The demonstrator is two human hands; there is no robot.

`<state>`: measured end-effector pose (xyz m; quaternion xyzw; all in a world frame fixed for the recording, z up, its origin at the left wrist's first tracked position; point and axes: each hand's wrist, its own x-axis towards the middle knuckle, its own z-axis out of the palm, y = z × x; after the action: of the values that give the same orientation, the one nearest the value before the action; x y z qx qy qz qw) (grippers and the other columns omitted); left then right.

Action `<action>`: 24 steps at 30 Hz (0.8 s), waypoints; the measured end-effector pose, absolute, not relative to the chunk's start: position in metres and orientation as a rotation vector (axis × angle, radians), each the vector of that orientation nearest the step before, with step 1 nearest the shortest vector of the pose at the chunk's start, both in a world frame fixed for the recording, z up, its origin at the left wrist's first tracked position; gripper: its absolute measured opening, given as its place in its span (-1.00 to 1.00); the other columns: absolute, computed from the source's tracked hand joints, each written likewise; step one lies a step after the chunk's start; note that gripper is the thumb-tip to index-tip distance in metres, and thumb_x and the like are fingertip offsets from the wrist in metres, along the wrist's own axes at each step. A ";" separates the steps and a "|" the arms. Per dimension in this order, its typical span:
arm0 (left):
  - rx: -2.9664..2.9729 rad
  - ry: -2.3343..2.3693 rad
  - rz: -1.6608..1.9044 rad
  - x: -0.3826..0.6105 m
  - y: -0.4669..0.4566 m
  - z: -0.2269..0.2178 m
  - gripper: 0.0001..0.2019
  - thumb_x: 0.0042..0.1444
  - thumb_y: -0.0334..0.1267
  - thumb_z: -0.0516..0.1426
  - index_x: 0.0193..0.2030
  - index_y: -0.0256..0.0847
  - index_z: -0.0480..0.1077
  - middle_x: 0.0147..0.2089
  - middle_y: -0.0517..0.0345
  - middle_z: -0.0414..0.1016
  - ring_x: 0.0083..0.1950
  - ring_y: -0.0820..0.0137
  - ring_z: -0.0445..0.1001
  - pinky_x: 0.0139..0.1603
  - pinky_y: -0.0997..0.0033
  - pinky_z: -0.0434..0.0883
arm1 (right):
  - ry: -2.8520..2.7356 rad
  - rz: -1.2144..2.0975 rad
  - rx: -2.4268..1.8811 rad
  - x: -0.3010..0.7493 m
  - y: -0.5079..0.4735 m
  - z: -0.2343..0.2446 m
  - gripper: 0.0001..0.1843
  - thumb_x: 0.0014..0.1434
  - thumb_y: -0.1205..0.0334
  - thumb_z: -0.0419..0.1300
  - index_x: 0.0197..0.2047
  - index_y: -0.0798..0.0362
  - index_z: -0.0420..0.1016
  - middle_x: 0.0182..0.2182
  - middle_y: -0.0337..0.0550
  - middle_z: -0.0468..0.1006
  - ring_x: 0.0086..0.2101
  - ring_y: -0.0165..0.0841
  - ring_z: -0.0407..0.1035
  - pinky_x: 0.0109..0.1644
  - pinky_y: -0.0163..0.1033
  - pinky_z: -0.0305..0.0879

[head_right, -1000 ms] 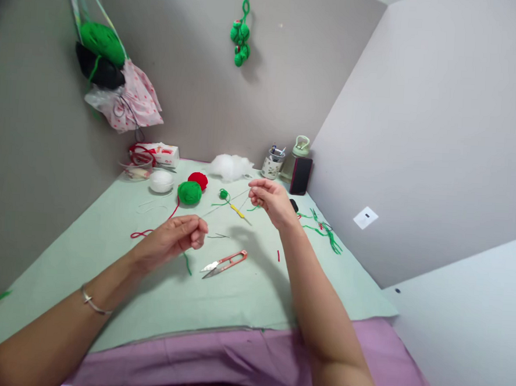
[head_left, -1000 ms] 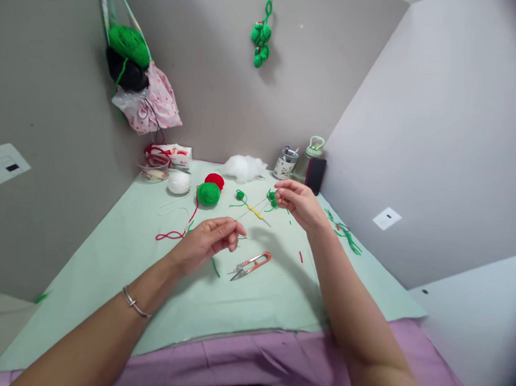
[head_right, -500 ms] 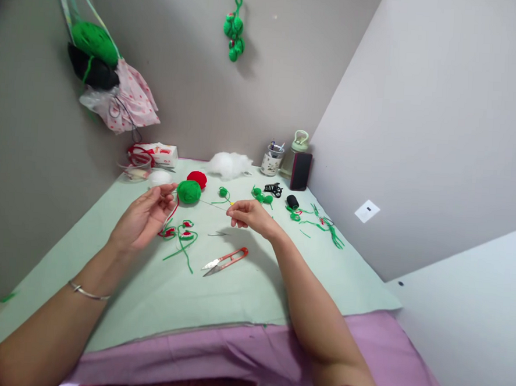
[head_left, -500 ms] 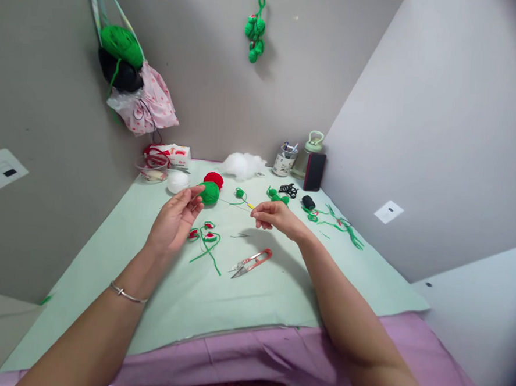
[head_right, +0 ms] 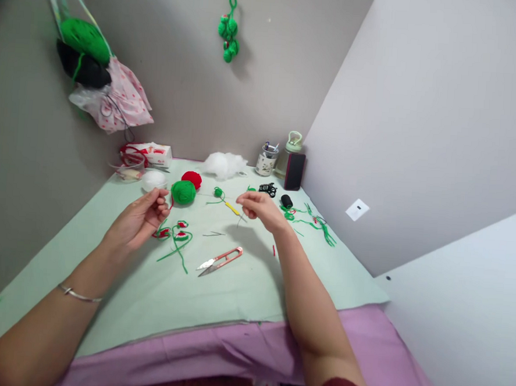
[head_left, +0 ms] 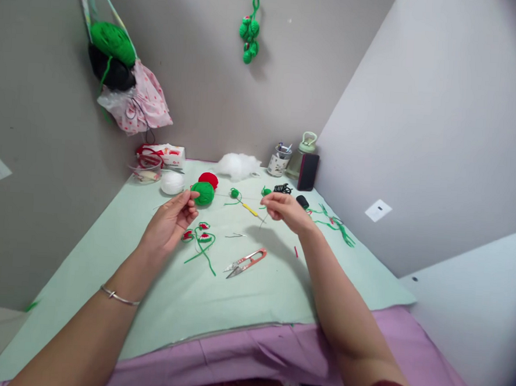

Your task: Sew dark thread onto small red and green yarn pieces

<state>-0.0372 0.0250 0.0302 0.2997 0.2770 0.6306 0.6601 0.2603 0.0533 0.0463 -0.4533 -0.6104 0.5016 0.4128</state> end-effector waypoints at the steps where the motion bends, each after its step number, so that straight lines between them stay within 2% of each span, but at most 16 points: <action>1: 0.684 0.631 1.414 -0.037 0.025 0.030 -0.79 0.02 -0.26 0.33 -0.27 -0.38 0.54 -0.44 0.22 0.38 -0.42 0.62 0.38 -0.39 0.69 0.44 | -1.463 1.210 -1.116 0.271 0.055 0.051 -0.65 -0.02 0.02 0.36 -0.31 0.13 0.48 -0.67 -0.38 0.28 -0.63 -0.57 0.04 -0.55 -0.36 -0.12; 6: 0.711 0.639 1.355 -0.034 0.024 0.028 -0.83 0.04 -0.25 0.31 -0.29 -0.33 0.54 -0.43 0.20 0.38 -0.43 0.60 0.37 -0.40 0.68 0.44 | -1.183 0.843 -1.191 0.350 0.045 0.087 -0.58 -0.16 -0.01 0.40 -0.31 0.07 0.43 -0.68 -0.43 0.19 -0.65 -0.57 -0.07 -0.58 -0.36 -0.20; 9: 0.732 0.645 1.315 -0.031 0.021 0.029 -0.82 0.04 -0.24 0.31 -0.28 -0.33 0.54 -0.42 0.18 0.38 -0.43 0.59 0.37 -0.39 0.67 0.45 | -1.189 0.516 -1.395 0.398 0.028 0.114 -0.62 -0.11 -0.04 0.32 -0.31 0.05 0.43 -0.67 -0.37 0.21 -0.64 -0.51 -0.02 -0.56 -0.32 -0.12; 13: 0.758 0.663 1.274 -0.027 0.018 0.029 -0.81 0.05 -0.23 0.31 -0.27 -0.33 0.54 -0.41 0.18 0.38 -0.41 0.57 0.37 -0.37 0.64 0.46 | -1.185 0.330 -1.536 0.435 0.014 0.135 -0.73 -0.01 0.04 0.24 -0.31 0.05 0.42 -0.63 -0.31 0.26 -0.61 -0.48 0.04 -0.52 -0.28 -0.07; 20: 0.773 0.686 1.241 -0.023 0.015 0.029 -0.82 0.05 -0.24 0.30 -0.29 -0.35 0.54 -0.41 0.19 0.36 -0.41 0.58 0.37 -0.37 0.64 0.45 | -1.272 0.020 -2.046 0.454 0.032 0.115 -0.89 0.10 0.24 0.21 -0.38 0.09 0.51 -0.62 -0.16 0.41 -0.55 -0.40 0.18 -0.41 -0.22 0.03; 24: 0.768 0.685 1.231 -0.022 0.014 0.030 -0.81 0.04 -0.25 0.30 -0.29 -0.35 0.54 -0.41 0.19 0.36 -0.42 0.58 0.37 -0.37 0.63 0.45 | -1.316 -0.119 -2.228 0.457 0.046 0.100 -0.82 0.15 0.20 0.18 -0.31 0.10 0.57 -0.43 0.00 0.58 -0.43 -0.30 0.33 -0.34 -0.22 0.09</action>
<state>-0.0223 0.0141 0.0299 0.3439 0.3071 0.5517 0.6950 0.4571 0.0456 0.0996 -0.8277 -0.4889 -0.0440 0.2720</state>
